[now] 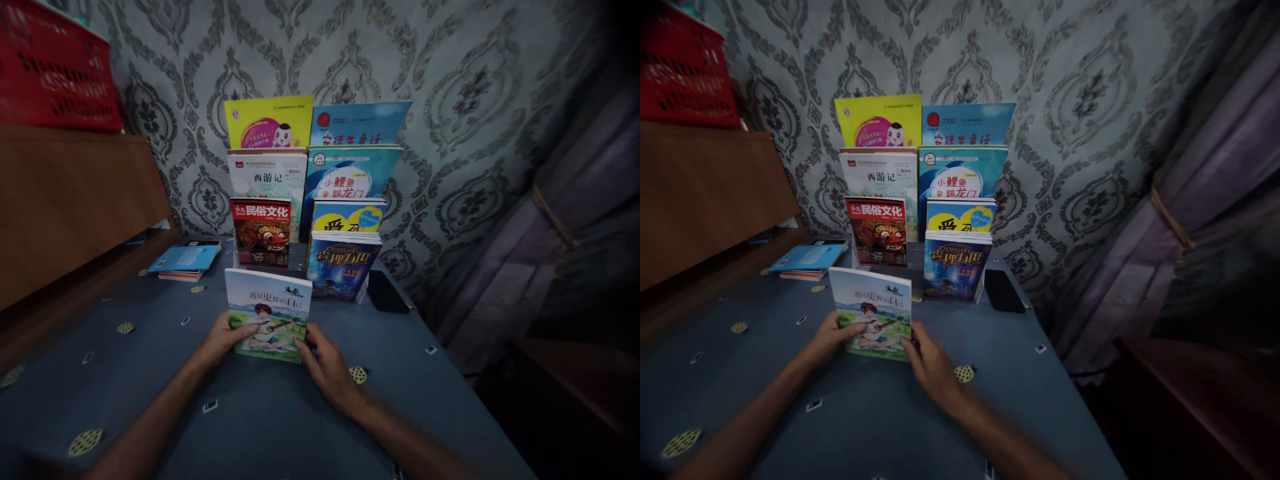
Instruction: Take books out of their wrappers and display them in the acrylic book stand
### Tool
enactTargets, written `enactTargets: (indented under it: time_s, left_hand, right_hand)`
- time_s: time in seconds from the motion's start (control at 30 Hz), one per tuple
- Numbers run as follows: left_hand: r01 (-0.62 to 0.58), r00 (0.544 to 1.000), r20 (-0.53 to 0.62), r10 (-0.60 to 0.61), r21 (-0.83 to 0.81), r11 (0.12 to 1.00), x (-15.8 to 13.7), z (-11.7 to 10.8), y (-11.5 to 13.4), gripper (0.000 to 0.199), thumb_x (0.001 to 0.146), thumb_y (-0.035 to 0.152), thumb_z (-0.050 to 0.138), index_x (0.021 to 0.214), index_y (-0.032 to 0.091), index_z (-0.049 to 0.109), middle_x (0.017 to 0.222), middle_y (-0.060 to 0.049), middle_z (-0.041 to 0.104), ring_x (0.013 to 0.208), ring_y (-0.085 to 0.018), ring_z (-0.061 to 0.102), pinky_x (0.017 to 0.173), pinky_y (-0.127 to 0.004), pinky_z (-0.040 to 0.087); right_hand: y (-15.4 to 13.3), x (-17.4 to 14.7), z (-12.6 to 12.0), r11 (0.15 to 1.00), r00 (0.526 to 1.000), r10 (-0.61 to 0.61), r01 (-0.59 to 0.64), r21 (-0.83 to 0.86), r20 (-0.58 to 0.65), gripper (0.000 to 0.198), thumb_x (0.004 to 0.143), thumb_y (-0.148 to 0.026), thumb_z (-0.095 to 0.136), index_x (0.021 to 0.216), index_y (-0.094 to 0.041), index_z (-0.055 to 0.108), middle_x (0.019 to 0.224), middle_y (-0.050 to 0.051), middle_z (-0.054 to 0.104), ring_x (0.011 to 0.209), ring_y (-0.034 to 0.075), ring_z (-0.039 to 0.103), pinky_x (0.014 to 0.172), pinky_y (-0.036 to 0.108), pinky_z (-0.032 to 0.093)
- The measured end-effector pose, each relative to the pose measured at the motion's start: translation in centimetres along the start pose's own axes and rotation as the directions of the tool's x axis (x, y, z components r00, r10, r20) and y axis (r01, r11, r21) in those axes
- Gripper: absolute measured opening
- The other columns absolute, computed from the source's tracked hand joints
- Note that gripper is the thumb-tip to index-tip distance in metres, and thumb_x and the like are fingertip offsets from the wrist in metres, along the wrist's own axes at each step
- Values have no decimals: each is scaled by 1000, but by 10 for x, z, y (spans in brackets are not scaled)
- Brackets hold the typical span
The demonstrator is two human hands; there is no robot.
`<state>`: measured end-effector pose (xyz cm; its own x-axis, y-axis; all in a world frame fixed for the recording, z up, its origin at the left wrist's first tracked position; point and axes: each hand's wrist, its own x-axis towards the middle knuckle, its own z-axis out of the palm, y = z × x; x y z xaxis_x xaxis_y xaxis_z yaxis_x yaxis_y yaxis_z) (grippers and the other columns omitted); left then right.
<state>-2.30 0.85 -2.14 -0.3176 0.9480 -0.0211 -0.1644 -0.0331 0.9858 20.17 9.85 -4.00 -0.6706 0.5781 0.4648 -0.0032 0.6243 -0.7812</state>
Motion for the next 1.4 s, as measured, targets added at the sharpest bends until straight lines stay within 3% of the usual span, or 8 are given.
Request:
enactTargets:
  time_s: [0.17,0.57,0.77,1.0,1.17,1.4]
  left_hand:
    - [-46,998,38,41,153,987,-4,-10,19,53,61,40,92,105,19,73,109,-11,78,102,-31,73,91,-41,59]
    - [-160,981,148,128,235,959,6,-16,35,51,64,31,90,110,21,72,112,-9,77,109,-30,71,96,-41,57]
    - [-199,978,131,164,334,921,36,-33,41,55,57,36,91,105,17,73,110,-10,78,104,-31,71,93,-43,57]
    - [-182,979,161,129,379,907,74,-51,57,47,49,33,93,89,16,76,89,-7,79,89,-30,72,84,-40,57]
    - [-185,981,105,161,289,939,73,-54,41,44,51,34,91,88,17,74,89,-6,79,83,-26,72,82,-37,56]
    - [-179,984,51,172,371,911,68,-57,10,46,57,37,89,96,18,72,95,-7,78,94,-29,71,83,-38,57]
  right_hand:
    - [2,2,-1,1000,1000,1,-1,23,10,21,103,-33,46,115,-22,60,105,8,73,91,20,70,79,28,56]
    - [-5,22,-1,999,999,6,-4,36,-50,29,101,-33,48,126,-20,53,106,8,72,94,21,69,80,30,55]
    - [10,49,7,997,995,-60,56,-54,-85,29,99,-30,47,126,-20,52,102,7,72,89,21,69,78,30,53]
    - [26,88,16,981,983,-118,94,-170,-137,32,95,-27,47,125,-19,52,97,7,72,83,22,68,75,30,51]
    - [30,90,23,972,975,-140,102,-211,-173,33,96,-25,46,128,-20,53,97,7,73,83,22,68,75,29,51]
    - [40,85,23,968,970,-164,124,-217,-179,36,96,-23,46,131,-22,53,105,8,73,86,22,70,80,32,55]
